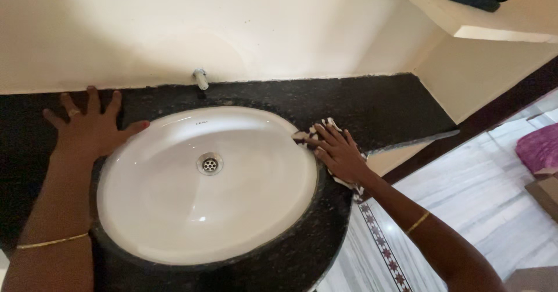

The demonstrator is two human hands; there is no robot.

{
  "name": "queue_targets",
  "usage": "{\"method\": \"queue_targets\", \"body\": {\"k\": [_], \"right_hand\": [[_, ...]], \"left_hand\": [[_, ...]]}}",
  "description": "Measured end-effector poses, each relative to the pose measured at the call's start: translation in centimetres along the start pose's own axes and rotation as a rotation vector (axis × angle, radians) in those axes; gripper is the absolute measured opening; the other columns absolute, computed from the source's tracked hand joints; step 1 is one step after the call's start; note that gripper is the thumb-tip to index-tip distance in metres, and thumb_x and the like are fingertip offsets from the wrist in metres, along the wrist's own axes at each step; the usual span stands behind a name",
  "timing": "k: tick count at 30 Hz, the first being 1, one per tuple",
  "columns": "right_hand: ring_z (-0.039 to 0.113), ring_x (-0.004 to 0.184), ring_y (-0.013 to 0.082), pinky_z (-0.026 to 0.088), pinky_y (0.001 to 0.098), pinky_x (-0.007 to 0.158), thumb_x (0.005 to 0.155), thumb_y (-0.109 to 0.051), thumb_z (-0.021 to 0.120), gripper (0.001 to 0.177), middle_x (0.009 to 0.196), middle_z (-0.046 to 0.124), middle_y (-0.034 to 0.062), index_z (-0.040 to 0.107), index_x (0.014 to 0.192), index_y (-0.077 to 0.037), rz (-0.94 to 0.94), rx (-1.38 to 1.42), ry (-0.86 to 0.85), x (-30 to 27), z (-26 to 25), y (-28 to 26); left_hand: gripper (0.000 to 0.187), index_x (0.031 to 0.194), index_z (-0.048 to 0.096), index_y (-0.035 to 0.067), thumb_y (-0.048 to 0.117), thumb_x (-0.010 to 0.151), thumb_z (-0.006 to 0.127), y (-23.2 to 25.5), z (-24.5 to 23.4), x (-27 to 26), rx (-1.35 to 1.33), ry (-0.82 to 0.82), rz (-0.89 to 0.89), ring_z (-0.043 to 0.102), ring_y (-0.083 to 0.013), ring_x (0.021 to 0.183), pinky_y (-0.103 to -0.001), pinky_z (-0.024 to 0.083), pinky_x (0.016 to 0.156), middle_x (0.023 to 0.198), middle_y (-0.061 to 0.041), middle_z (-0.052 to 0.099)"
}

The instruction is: The person wipes a dark granite countertop and a white sink using a patterned cloth. They repeatedly wipe the countertop around the sink and inside the sink basin, moving the cloth back and forth across the surfaces.

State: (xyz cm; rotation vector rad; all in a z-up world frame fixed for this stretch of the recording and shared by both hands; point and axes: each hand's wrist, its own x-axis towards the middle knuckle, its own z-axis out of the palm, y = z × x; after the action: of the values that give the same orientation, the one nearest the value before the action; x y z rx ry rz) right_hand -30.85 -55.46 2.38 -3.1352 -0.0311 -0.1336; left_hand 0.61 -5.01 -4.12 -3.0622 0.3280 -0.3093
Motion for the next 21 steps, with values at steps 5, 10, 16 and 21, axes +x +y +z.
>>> {"method": "queue_targets", "body": {"k": [5,10,16,21], "right_hand": [[0.015,0.157,0.032,0.01,0.0589,0.124,0.106,-0.054,0.028,0.059,0.17,0.023,0.0048,0.033,0.161,-0.033,0.019,0.016,0.05,9.0,0.7,2.4],[0.017,0.156,0.0296,0.014,0.0547,0.124,0.106,-0.053,0.027,0.058,0.17,0.024,0.001,0.03,0.16,-0.034,0.188,0.035,0.099,15.0,1.3,5.0],[0.021,0.155,0.0277,0.017,0.0504,0.125,0.107,-0.048,0.028,0.056,0.169,0.028,-0.0007,0.029,0.161,-0.033,0.227,0.018,0.17,15.8,2.3,6.1],[0.021,0.157,0.0305,0.016,0.0474,0.127,0.109,-0.047,0.029,0.055,0.169,0.03,0.0033,0.033,0.162,-0.03,0.042,-0.004,0.168,11.1,2.4,4.5]], "left_hand": [[0.131,0.159,0.017,0.033,0.103,0.053,0.046,0.3,-0.5,-0.6,-0.064,0.023,0.002,-0.009,-0.0515,0.147,-0.078,-0.003,0.109,0.167,-0.016,-0.001],[0.125,0.161,0.013,0.034,0.1,0.061,0.046,0.4,-3.0,-1.2,-0.085,-0.125,0.027,-0.013,-0.052,0.149,-0.079,-0.004,0.108,0.168,-0.015,-0.005],[0.124,0.162,0.009,0.033,0.097,0.064,0.048,0.7,-4.3,-1.6,-0.149,-0.184,0.034,-0.018,-0.0532,0.148,-0.082,-0.006,0.106,0.169,-0.016,-0.01],[0.126,0.163,0.009,0.033,0.097,0.063,0.051,0.4,-4.3,-1.2,-0.183,-0.181,0.04,-0.015,-0.0557,0.148,-0.082,-0.005,0.108,0.169,-0.018,-0.006]]}}
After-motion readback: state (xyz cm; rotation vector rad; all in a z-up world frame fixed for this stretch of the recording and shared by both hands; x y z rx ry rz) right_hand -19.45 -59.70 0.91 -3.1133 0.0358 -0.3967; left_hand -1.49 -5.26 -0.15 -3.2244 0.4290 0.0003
